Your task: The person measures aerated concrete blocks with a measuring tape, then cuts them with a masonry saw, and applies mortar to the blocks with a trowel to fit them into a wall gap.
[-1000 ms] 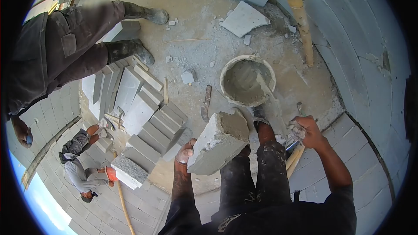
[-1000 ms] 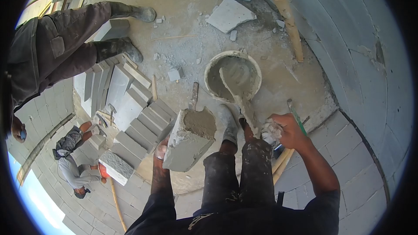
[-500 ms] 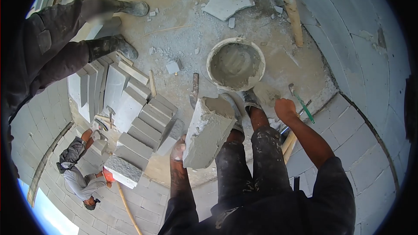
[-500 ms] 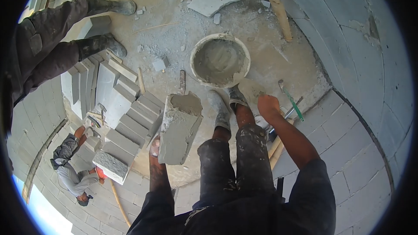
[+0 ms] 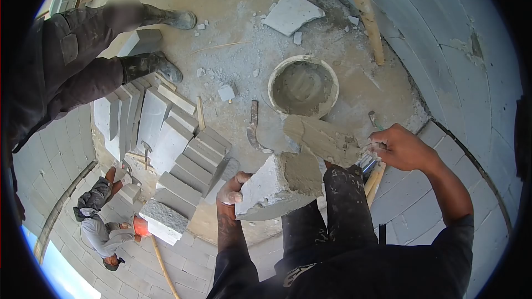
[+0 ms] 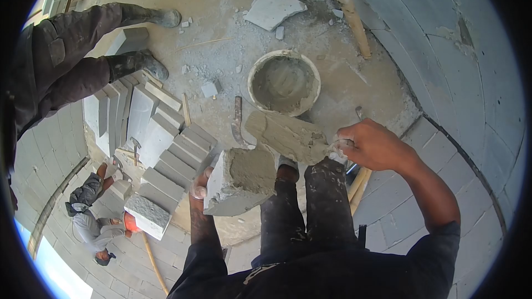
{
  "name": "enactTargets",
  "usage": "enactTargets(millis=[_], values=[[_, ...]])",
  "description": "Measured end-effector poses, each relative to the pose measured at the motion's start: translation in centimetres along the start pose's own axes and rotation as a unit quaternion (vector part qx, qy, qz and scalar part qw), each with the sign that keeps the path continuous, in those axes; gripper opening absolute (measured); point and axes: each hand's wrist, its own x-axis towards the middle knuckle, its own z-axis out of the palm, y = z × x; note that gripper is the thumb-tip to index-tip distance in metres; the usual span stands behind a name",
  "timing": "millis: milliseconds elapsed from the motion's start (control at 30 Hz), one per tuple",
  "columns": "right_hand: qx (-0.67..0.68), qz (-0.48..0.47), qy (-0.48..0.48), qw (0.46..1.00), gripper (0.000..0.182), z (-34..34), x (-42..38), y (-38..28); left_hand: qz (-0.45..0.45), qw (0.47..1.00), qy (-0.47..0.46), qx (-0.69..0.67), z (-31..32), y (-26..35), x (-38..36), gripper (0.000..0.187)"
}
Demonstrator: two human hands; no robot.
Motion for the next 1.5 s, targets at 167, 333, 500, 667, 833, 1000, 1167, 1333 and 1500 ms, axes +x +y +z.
enactTargets(millis=[167,333,500,667,833,1000,1167,1333,1500], values=[[0.013,-0.042,-0.093,0.995,0.015,-2.3,0.6,-0.6,-0.020,0.994,-0.057,0.089,0.5,2.1,1.3,0.061],[0.026,-0.040,-0.100,0.994,0.012,-2.8,0.5,-1.2,-0.060,0.989,-0.056,0.124,-0.5,2.1,1.2,0.067],[0.086,-0.044,-0.111,0.989,0.014,-2.1,1.3,-2.3,-0.125,0.990,-0.017,0.069,-1.9,0.8,0.8,0.060],[0.135,-0.055,0.212,0.966,0.013,3.4,2.8,1.3,-0.053,0.988,0.106,-0.095,-9.5,-8.0,-1.7,0.057],[0.040,0.163,0.171,0.971,0.025,13.2,10.8,12.3,-0.118,0.975,0.183,0.039,-7.0,-9.4,1.5,0.061],[0.084,0.210,0.161,0.961,0.032,18.9,20.0,15.9,-0.118,0.935,0.182,-0.280,-2.7,-7.2,3.9,0.064],[0.082,0.152,0.289,0.942,0.035,20.6,17.2,12.1,-0.064,0.936,0.133,-0.320,-0.4,-7.0,4.8,0.065],[0.381,0.045,0.421,0.822,0.032,24.1,6.4,6.6,-0.009,0.948,0.054,-0.313,3.8,-8.5,5.9,0.057],[0.307,-0.040,0.526,0.792,0.080,24.3,-6.4,-4.5,0.028,0.957,-0.031,-0.287,12.9,-9.4,6.5,0.054]])
